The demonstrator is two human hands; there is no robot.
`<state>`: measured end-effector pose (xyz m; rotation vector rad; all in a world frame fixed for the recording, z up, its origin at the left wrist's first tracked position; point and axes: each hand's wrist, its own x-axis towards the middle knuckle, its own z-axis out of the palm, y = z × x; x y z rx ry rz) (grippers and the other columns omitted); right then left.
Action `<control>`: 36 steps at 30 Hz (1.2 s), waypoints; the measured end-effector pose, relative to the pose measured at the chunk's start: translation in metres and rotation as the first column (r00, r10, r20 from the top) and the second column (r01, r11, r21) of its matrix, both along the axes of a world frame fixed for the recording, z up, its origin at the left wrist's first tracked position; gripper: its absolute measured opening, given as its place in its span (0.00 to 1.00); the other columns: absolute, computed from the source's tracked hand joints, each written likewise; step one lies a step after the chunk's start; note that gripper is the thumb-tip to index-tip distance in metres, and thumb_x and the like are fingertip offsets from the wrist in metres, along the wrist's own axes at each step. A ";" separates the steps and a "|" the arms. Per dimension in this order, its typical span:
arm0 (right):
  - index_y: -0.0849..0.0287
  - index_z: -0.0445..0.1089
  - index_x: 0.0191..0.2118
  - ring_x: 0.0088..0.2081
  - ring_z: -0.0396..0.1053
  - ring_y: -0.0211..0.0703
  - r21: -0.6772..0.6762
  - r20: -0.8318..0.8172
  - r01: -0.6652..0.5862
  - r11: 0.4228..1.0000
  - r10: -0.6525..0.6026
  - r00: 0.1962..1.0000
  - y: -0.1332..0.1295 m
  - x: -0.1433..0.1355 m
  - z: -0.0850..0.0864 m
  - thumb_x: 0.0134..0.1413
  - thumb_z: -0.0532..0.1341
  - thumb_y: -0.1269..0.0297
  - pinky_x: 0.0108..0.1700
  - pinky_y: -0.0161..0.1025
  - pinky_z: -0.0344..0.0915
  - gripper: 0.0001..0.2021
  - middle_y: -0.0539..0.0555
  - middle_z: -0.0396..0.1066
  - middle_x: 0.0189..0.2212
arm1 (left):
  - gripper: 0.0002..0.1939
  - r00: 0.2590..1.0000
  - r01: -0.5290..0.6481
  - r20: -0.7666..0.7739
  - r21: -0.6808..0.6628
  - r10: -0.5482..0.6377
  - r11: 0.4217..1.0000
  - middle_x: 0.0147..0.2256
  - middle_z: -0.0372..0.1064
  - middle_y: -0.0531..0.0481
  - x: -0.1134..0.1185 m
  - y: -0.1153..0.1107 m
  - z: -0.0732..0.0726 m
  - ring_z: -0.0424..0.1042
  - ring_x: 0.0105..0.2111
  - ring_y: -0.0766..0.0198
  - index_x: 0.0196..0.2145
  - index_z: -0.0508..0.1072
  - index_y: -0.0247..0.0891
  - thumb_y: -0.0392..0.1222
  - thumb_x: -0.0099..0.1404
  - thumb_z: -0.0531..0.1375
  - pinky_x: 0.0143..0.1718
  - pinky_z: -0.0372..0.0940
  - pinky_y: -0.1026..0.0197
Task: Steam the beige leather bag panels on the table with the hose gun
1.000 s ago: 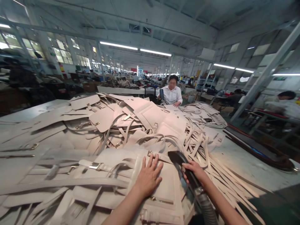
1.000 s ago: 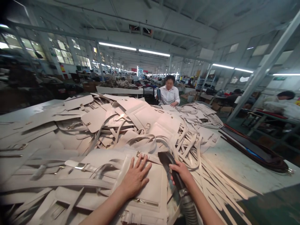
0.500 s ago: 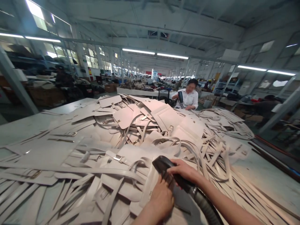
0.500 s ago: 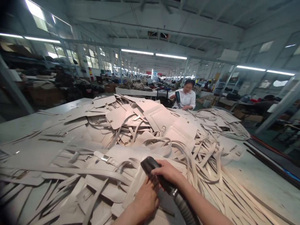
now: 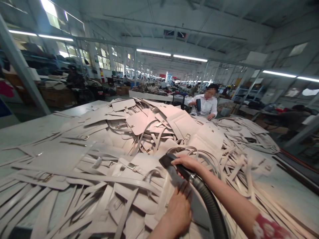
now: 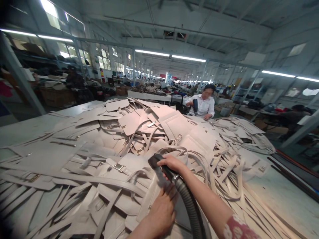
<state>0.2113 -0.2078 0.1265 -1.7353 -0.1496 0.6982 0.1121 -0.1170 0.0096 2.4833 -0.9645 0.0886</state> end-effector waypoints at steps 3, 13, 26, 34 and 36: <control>0.65 0.65 0.31 0.12 0.60 0.29 -0.003 0.082 0.053 0.999 -0.053 0.995 0.023 0.022 0.001 0.51 0.58 0.69 0.17 0.28 0.59 0.04 0.41 0.62 0.13 | 0.29 1.000 0.009 0.013 0.053 -0.010 0.999 0.59 0.48 0.44 0.006 0.003 0.002 0.41 0.61 0.58 0.60 0.50 0.37 0.46 0.62 0.49 0.61 0.32 0.49; 0.57 0.61 0.48 0.15 0.65 0.38 0.114 0.239 0.360 0.926 -0.378 0.895 -0.095 -0.079 0.031 0.47 0.60 0.62 0.14 0.32 0.61 0.20 0.44 0.64 0.17 | 0.26 0.923 -0.358 0.233 0.230 0.306 0.905 0.61 0.43 0.48 0.087 0.022 0.015 0.39 0.61 0.49 0.58 0.53 0.41 0.48 0.63 0.47 0.57 0.35 0.39; 0.66 0.41 0.61 0.14 0.62 0.35 0.175 -0.122 0.444 0.879 -0.428 0.895 -0.122 -0.198 -0.060 0.43 0.61 0.61 0.15 0.28 0.60 0.41 0.46 0.67 0.12 | 0.25 0.879 -0.398 0.378 0.241 0.292 0.885 0.61 0.44 0.47 0.098 0.024 0.007 0.43 0.59 0.47 0.59 0.51 0.46 0.47 0.64 0.45 0.55 0.36 0.38; 0.63 0.48 0.58 0.13 0.63 0.37 0.243 0.022 0.570 0.785 -0.591 0.806 -0.112 -0.153 -0.062 0.46 0.61 0.61 0.14 0.30 0.62 0.34 0.46 0.67 0.13 | 0.25 0.879 -0.409 0.355 0.221 0.318 0.885 0.61 0.44 0.47 0.101 0.026 0.004 0.43 0.59 0.47 0.59 0.50 0.47 0.46 0.64 0.45 0.55 0.36 0.38; 0.64 0.48 0.58 0.13 0.63 0.36 0.246 0.051 0.605 0.757 -0.634 0.772 -0.118 -0.159 -0.058 0.48 0.60 0.58 0.14 0.29 0.61 0.34 0.47 0.68 0.13 | 0.25 0.886 -0.406 0.334 0.226 0.321 0.885 0.61 0.43 0.47 0.100 0.023 0.005 0.42 0.60 0.48 0.59 0.50 0.47 0.46 0.64 0.45 0.56 0.35 0.39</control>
